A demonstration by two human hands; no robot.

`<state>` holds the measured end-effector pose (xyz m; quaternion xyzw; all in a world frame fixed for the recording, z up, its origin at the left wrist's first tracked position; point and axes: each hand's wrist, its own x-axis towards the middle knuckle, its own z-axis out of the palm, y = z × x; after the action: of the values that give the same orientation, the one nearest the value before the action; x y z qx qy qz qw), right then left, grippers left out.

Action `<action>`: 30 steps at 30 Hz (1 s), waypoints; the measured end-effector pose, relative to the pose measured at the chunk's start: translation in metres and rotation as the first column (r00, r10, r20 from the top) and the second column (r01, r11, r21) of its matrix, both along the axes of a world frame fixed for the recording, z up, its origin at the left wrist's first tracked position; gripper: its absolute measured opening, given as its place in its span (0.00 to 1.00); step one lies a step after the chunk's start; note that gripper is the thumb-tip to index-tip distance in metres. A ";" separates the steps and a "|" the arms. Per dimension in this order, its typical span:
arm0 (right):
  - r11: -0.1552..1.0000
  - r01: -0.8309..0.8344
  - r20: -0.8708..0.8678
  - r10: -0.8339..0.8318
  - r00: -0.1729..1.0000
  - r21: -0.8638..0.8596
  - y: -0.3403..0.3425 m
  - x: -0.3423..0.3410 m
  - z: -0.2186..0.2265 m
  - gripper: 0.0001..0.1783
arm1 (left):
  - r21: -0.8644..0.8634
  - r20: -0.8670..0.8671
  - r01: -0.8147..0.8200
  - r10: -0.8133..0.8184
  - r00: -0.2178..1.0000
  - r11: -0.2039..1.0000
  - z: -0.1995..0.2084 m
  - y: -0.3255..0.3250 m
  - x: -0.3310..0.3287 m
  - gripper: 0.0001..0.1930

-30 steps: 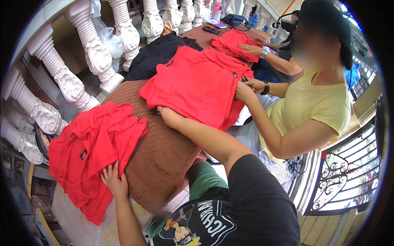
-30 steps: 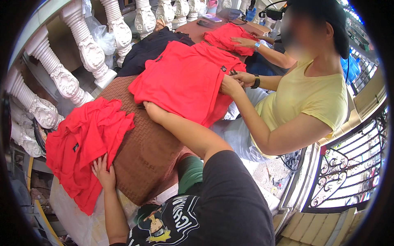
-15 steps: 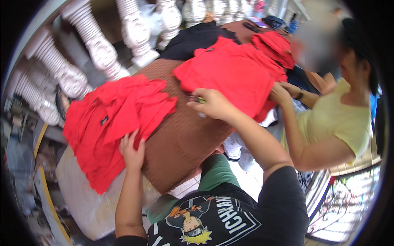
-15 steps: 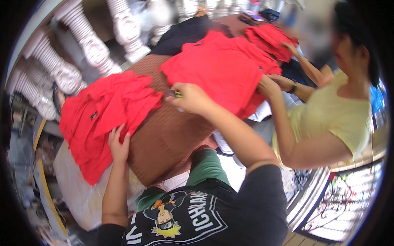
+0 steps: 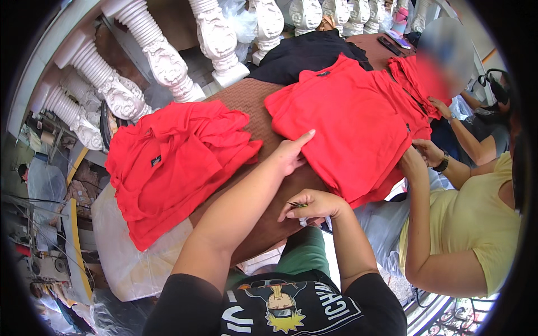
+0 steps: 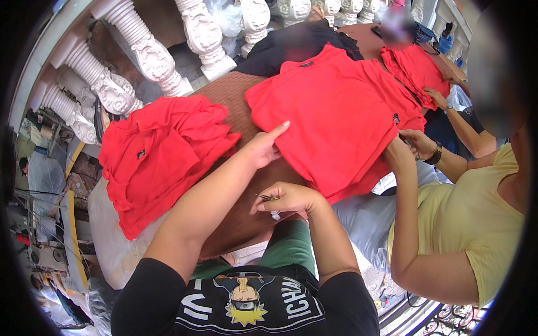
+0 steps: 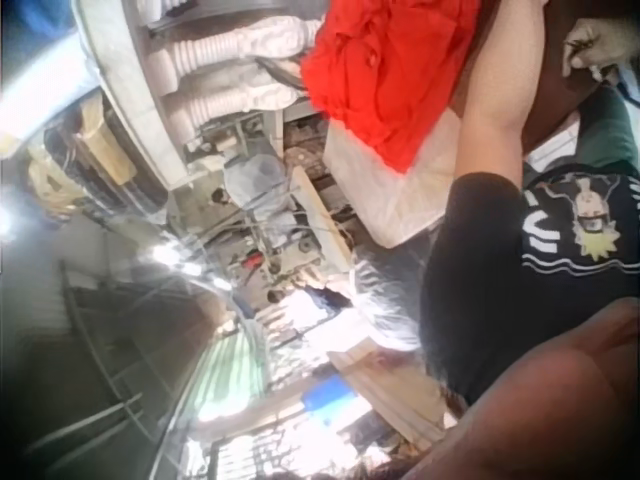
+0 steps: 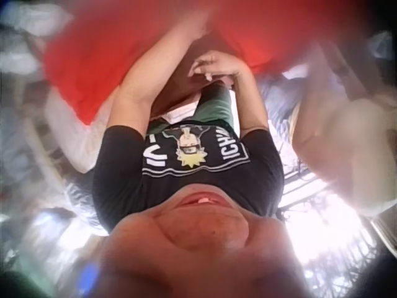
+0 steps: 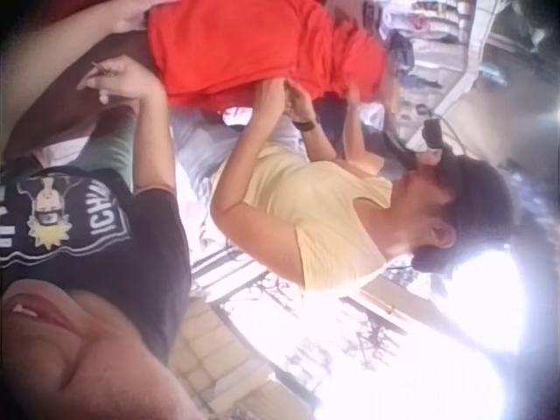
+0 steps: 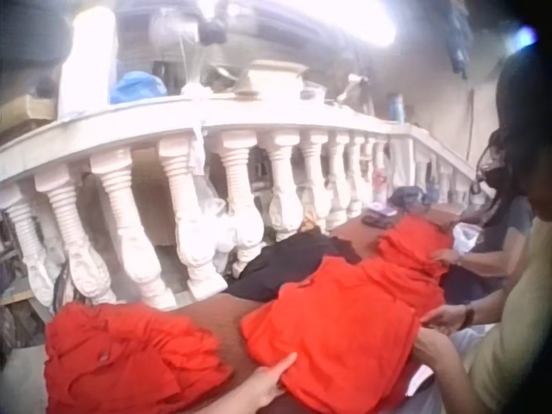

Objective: The person trims excess threads from red t-shirts using a small pair of shears, handling the garments one by one and checking different areas of the shirts.

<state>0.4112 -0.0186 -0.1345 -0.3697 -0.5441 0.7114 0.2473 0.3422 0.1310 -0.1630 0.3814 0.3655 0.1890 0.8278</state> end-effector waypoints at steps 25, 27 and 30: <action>0.958 0.268 0.042 -0.274 0.961 0.106 -0.003 -0.001 -0.027 0.14 | 0.607 0.557 -0.541 0.174 0.812 0.582 0.305 0.084 -0.186 0.18; 0.952 0.287 0.076 -0.295 0.952 0.102 -0.006 -0.010 -0.010 0.13 | 0.669 0.362 -0.560 0.443 0.820 0.488 0.277 0.092 -0.269 0.23; 0.943 0.328 0.145 -0.333 0.932 0.056 0.000 -0.018 -0.012 0.13 | 0.786 -0.315 -0.328 0.796 0.517 0.524 0.161 0.103 -0.426 0.39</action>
<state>0.3933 -0.0187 -0.1461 -0.5052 -0.5024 0.6208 0.3270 -0.0833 0.2337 -0.0022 0.5241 0.6480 0.4342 0.3420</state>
